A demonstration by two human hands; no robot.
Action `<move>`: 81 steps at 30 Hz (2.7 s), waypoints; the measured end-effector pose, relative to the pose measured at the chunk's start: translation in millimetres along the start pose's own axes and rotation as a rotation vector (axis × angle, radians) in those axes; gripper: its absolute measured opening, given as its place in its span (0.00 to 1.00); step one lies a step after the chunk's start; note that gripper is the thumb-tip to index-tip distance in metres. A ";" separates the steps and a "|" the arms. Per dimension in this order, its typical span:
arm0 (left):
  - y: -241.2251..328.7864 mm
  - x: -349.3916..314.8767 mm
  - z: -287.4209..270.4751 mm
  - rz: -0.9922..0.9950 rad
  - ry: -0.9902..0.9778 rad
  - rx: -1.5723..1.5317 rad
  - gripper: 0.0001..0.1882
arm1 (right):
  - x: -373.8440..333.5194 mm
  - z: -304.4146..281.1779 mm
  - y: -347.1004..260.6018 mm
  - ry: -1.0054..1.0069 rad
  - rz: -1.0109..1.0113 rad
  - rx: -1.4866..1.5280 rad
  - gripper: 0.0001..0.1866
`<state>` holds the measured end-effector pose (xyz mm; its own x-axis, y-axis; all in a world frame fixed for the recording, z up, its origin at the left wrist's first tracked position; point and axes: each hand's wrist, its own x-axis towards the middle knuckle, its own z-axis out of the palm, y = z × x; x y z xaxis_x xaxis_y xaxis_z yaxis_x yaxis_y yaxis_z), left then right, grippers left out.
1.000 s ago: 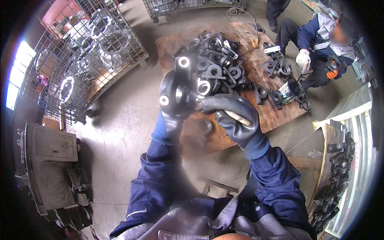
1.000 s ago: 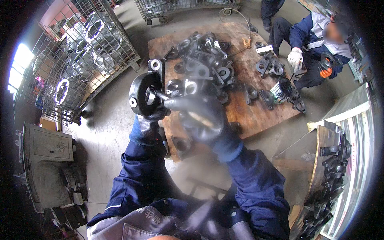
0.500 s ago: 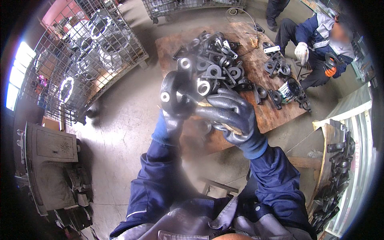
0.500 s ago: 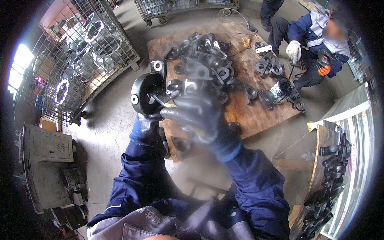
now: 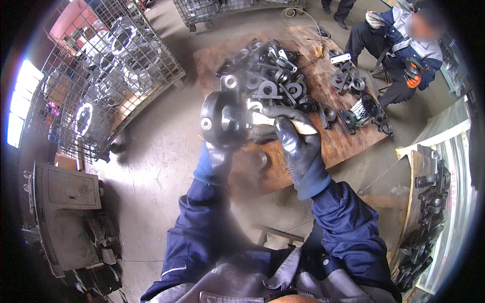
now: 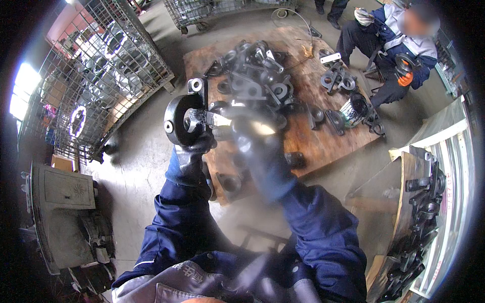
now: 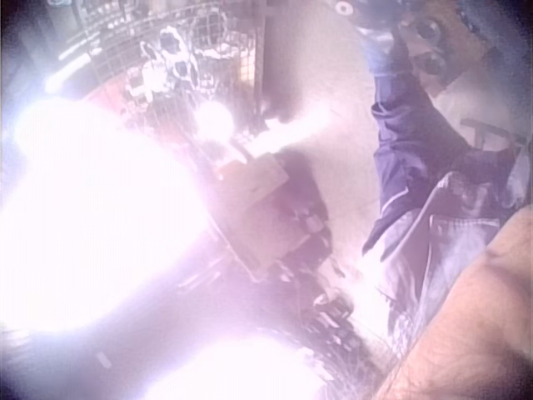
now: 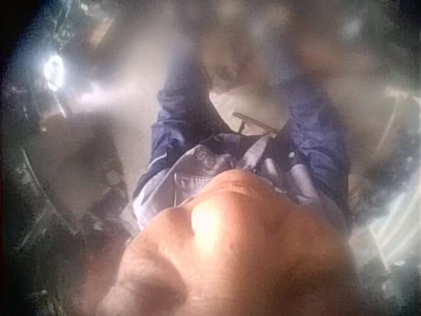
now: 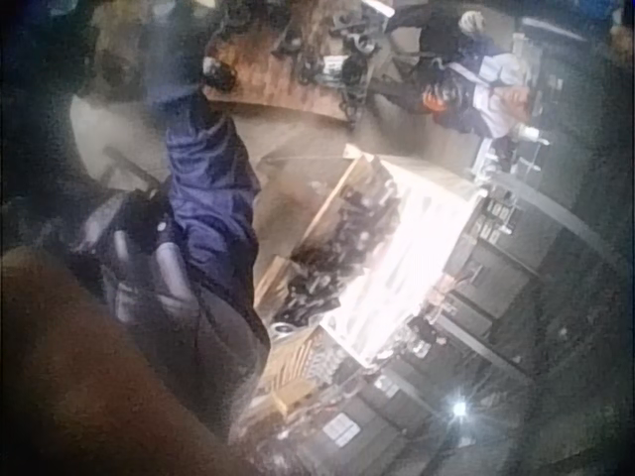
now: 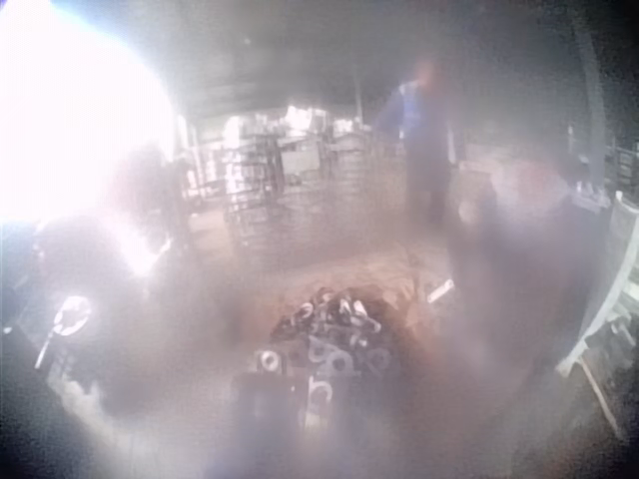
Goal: The person repeatedly picks up black metal parts from a wooden table, applies black paint with a brush, and places the parts back on the table. The person rotates each part to coat multiple surfaces before setting it down.
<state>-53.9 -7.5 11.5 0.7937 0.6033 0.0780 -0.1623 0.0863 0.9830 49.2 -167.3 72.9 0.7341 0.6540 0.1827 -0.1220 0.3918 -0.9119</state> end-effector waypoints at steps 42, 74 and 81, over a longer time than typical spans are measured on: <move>-32.6 44.6 -19.4 0.383 -0.001 0.355 0.25 | 10.1 -26.9 -11.6 -0.262 -0.103 -0.122 0.12; -1.4 35.8 10.8 0.756 -0.115 0.433 0.27 | -7.5 -9.1 14.9 0.081 0.248 0.435 0.19; -15.2 21.6 5.0 0.464 -0.068 0.247 0.28 | -10.9 -14.2 17.6 0.017 0.444 0.686 0.22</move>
<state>-31.4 0.2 -0.9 0.7086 0.4800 0.5171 -0.3692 -0.3723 0.8515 48.5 -176.7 49.7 0.5302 0.8338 -0.1536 -0.7818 0.4107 -0.4691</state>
